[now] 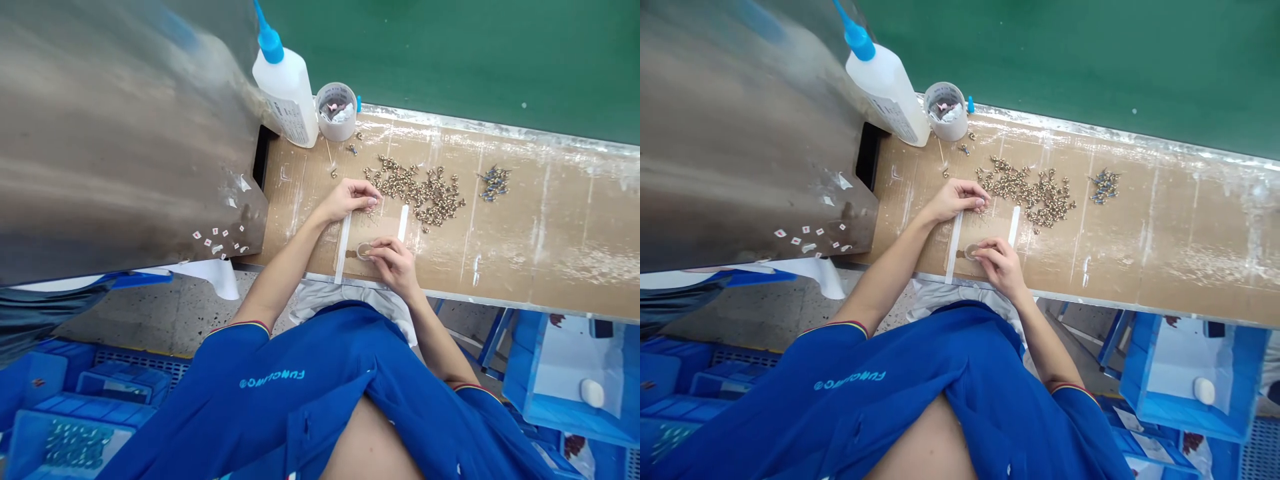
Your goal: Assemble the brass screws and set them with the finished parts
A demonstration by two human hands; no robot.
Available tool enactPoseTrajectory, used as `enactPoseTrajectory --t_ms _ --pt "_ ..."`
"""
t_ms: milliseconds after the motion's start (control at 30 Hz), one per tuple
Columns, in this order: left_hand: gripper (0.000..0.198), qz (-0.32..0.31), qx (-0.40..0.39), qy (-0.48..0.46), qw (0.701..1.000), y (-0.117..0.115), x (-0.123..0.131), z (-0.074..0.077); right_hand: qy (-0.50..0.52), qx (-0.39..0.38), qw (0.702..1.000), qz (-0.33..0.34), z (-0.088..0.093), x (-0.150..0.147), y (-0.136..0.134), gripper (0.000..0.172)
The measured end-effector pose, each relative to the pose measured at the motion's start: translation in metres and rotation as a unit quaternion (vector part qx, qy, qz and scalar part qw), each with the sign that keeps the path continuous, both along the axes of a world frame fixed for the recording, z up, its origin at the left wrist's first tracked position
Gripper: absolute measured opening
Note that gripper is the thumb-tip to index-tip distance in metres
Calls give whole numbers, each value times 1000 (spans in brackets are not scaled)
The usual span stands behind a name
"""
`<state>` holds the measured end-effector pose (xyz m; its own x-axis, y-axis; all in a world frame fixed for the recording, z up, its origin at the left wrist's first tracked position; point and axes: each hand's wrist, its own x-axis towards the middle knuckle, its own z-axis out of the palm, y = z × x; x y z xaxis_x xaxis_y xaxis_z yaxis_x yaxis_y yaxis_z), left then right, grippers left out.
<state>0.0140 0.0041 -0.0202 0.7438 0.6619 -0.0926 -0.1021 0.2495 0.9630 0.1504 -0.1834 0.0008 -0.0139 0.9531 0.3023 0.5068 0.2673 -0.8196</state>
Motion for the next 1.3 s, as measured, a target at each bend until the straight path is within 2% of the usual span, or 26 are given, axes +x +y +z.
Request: enactPoseTrajectory --t_ms 100,200,333,400,467,567,700,867,933,1000,1100,1167,1300 --pt "43 12 5 4 1000 -1 0 1 -10 7 1000 -1 -7 -5 -2 18" --pt "41 20 2 0 1000 -3 0 2 -19 23 999 -30 -5 11 0 19" --pt "32 20 2 11 1000 -3 1 1 -81 6 975 -208 -4 58 -2 21" --pt "27 18 4 13 1000 -3 2 1 -115 -10 959 -259 -8 80 -4 21" --pt "24 18 4 8 1000 -3 2 1 -145 -23 953 -265 -13 92 -3 20" --pt "23 19 4 6 1000 -4 3 1 -185 -36 951 -247 -18 96 0 19" --pt "24 18 10 3 1000 -6 5 0 -196 -60 953 -222 -12 92 4 19" --pt "25 15 55 14 998 -8 7 -1 -90 -65 969 -219 1 89 22 14" --pt "26 14 77 20 997 -9 7 -1 -26 -44 973 -225 4 84 39 15" --pt "29 15 91 31 995 -10 7 -1 40 -30 978 -201 3 77 62 18" --pt "31 29 108 41 993 -10 7 -2 139 -48 979 -143 -9 65 95 26" --pt "28 45 126 47 990 -11 7 -4 211 -75 967 -124 -22 57 108 33" --pt "20 87 186 93 974 -12 10 -5 280 -115 946 -115 -39 45 110 45"
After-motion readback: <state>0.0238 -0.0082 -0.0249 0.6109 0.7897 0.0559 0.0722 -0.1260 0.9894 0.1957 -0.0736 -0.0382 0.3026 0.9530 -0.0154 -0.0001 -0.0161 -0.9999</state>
